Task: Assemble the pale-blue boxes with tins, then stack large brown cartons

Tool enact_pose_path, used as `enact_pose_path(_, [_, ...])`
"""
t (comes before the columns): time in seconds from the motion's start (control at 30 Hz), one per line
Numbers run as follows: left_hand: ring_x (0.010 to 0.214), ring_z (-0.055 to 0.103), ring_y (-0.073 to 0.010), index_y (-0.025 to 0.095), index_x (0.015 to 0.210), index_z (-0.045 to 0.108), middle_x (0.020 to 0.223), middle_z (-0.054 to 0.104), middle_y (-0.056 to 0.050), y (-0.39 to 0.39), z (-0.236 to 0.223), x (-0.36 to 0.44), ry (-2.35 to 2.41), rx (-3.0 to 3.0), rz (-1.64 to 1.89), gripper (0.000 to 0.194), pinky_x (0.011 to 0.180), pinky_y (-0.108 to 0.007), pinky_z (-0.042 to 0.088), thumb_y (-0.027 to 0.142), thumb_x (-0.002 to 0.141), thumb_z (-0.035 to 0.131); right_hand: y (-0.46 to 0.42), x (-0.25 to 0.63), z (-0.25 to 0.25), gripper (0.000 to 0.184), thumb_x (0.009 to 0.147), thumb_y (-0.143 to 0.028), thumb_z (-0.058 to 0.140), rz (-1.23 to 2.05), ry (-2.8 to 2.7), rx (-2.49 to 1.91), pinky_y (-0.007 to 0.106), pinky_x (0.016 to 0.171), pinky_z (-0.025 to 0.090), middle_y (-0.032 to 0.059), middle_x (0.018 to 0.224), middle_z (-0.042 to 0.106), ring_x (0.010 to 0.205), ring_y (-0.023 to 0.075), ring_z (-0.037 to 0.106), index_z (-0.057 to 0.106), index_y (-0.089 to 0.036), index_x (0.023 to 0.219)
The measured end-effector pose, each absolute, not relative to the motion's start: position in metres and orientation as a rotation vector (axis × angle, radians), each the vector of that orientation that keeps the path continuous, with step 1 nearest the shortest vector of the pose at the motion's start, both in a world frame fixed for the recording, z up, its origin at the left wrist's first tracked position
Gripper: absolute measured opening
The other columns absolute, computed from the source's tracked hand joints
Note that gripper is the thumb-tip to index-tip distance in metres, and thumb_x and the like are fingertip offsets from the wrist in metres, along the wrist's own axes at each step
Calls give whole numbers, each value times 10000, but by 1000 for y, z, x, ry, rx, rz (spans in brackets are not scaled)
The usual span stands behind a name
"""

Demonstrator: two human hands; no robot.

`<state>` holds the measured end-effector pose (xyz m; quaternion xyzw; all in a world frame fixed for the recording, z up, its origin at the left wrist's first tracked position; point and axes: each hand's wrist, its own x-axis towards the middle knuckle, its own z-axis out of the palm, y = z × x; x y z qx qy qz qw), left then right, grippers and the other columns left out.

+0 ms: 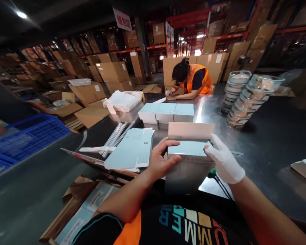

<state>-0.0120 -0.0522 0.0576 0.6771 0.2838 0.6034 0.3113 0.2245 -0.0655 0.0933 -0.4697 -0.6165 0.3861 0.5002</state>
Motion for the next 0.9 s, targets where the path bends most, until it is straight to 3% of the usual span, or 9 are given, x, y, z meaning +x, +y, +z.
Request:
enact_pose_path(0.1, [1223, 711, -303, 195, 1081, 755, 1298, 708, -161, -45, 47, -13, 681, 1827, 1650, 489, 1040, -408, 563, 641, 897, 833, -63, 232, 79, 792, 793, -737, 862, 893, -1563, -1043, 450, 1061, 618, 132, 1427, 694, 1313, 346, 679, 666, -249, 1384])
enact_pose_path(0.17, [1290, 696, -286, 217, 1112, 664, 1365, 684, -157, -40, 40, -13, 584, 1772, 1765, 482, 1083, -412, 553, 581, 882, 880, -63, 240, 68, 842, 715, -660, 975, 801, -1655, -946, 451, 1074, 618, 145, 1502, 661, 1339, 349, 676, 665, -258, 1387])
enact_pose_path(0.27, [1223, 724, -240, 267, 1245, 608, 1251, 734, -105, -33, 39, -14, 440, 1751, 1856, 536, 1067, -402, 573, 473, 869, 929, -67, 246, 60, 516, 870, -435, 929, 642, -1761, -828, 467, 1177, 563, 98, 1666, 541, 1501, 317, 574, 710, -319, 1323])
enact_pose_path(0.33, [1230, 718, -252, 279, 1251, 712, 1223, 762, -99, -30, 44, -16, 410, 1903, 1791, 419, 1117, -447, 561, 438, 910, 895, -69, 246, 59, 340, 985, -293, 809, 566, -1817, -755, 490, 1253, 499, 50, 1699, 508, 1541, 279, 537, 741, -361, 1312])
enact_pose_path(0.47, [1247, 730, -274, 299, 1117, 844, 1199, 823, -84, -26, 53, -19, 385, 2076, 1701, 191, 1168, -533, 538, 432, 984, 810, -67, 242, 61, 452, 1025, -152, 714, 498, -1869, -666, 461, 1251, 512, -15, 1636, 579, 1478, 227, 601, 749, -451, 1362])
enact_pose_path(0.67, [1235, 758, -306, 274, 1024, 861, 1145, 851, -108, -14, 62, -28, 529, 2138, 1567, 345, 1147, -575, 562, 599, 985, 751, -51, 247, 60, 448, 1044, -168, 700, 493, -1879, -662, 480, 1194, 566, 33, 1544, 655, 1416, 261, 651, 753, -455, 1384])
enact_pose_path(0.73, [1304, 732, -314, 266, 1097, 850, 1221, 836, -124, -13, 77, -33, 563, 2253, 1432, 331, 1151, -541, 561, 567, 985, 764, -48, 249, 59, 522, 1065, -240, 701, 452, -1926, -671, 496, 1229, 535, 73, 1632, 575, 1501, 277, 579, 644, -441, 1542])
enact_pose_path(0.83, [1391, 674, -372, 271, 1258, 793, 1368, 786, -134, -14, 107, -32, 734, 2593, 1051, 470, 1176, -540, 529, 559, 895, 870, -43, 248, 59, 845, 1067, -343, 712, 343, -2134, -607, 552, 1303, 437, 157, 1782, 347, 1636, 332, 397, 266, -376, 1785])
enact_pose_path(0.9, [1217, 753, -364, 274, 1349, 745, 1334, 794, -131, -14, 126, -27, 757, 2763, 773, 579, 1024, -472, 607, 520, 852, 911, -34, 246, 62, 1084, 1034, -427, 749, 333, -2310, -447, 562, 1322, 404, 202, 1823, 209, 1661, 381, 331, 8, -309, 1817])
